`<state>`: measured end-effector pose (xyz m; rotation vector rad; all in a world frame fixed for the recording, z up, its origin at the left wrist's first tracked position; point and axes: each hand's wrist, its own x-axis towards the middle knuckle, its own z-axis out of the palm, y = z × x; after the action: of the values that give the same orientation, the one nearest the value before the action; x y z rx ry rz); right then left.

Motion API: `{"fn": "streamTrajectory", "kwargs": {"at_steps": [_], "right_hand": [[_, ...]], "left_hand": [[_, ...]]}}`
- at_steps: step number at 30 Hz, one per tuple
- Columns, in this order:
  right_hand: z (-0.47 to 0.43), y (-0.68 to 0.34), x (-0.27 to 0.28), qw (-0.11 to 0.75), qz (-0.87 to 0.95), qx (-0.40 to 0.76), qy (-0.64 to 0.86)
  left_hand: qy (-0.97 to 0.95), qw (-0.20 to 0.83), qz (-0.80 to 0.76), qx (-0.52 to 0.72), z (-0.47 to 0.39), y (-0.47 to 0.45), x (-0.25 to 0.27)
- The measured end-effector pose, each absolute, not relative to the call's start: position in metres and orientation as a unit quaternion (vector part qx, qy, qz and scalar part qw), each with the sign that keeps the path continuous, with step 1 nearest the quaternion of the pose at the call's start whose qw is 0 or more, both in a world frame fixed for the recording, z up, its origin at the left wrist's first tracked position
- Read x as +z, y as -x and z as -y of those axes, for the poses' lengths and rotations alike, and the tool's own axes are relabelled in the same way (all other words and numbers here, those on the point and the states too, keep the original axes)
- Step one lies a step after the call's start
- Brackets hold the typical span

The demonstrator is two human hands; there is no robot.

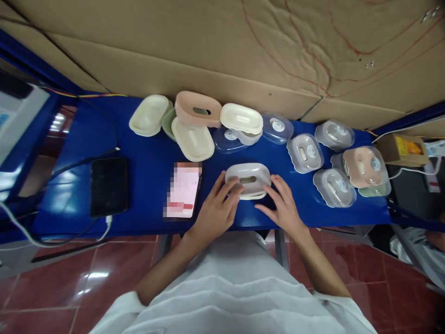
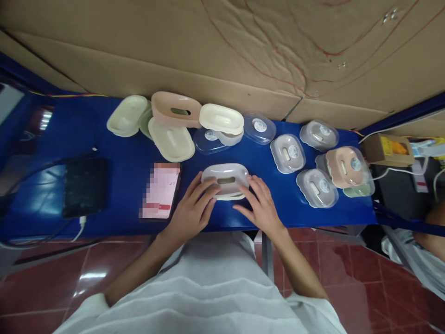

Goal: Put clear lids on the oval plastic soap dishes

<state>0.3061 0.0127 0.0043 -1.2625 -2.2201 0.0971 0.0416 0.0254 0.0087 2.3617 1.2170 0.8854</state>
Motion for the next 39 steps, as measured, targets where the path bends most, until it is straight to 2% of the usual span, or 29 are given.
{"fn": "streamTrajectory", "kwargs": {"at_steps": [3, 9, 15, 18, 20, 23, 26, 28, 32, 39], "right_hand": [[-0.013, -0.306, 0.000, 0.210, 0.874, 0.019, 0.437], [-0.023, -0.310, 0.008, 0.197, 0.894, 0.020, 0.401], [-0.145, -0.336, 0.033, 0.152, 0.784, -0.050, 0.600], [-0.206, -0.350, 0.032, 0.097, 0.764, -0.008, 0.638], [-0.223, -0.356, 0.033, 0.090, 0.770, 0.029, 0.631], [-0.206, -0.359, 0.040, 0.148, 0.773, 0.005, 0.617], [-0.151, -0.352, 0.049, 0.221, 0.751, -0.040, 0.621], [-0.108, -0.344, 0.049, 0.258, 0.766, -0.007, 0.589], [-0.043, -0.320, 0.032, 0.227, 0.859, 0.117, 0.444], [-0.019, -0.298, 0.012, 0.194, 0.886, 0.108, 0.406]], "left_hand": [[-0.849, 0.167, -0.419, 0.274, -0.025, -0.043, 0.006], [-0.854, 0.143, -0.432, 0.254, -0.023, -0.038, -0.003], [-0.826, 0.204, -0.446, 0.278, -0.019, -0.033, 0.002], [-0.809, 0.254, -0.455, 0.274, -0.017, -0.029, 0.003], [-0.798, 0.279, -0.457, 0.275, -0.016, -0.027, 0.002], [-0.782, 0.302, -0.461, 0.290, -0.017, -0.024, -0.001], [-0.759, 0.333, -0.469, 0.306, -0.021, -0.024, -0.002], [-0.743, 0.356, -0.472, 0.314, -0.024, -0.024, -0.002], [-0.729, 0.388, -0.463, 0.321, -0.028, -0.023, -0.004], [-0.746, 0.384, -0.449, 0.307, -0.031, -0.023, -0.004]]}}
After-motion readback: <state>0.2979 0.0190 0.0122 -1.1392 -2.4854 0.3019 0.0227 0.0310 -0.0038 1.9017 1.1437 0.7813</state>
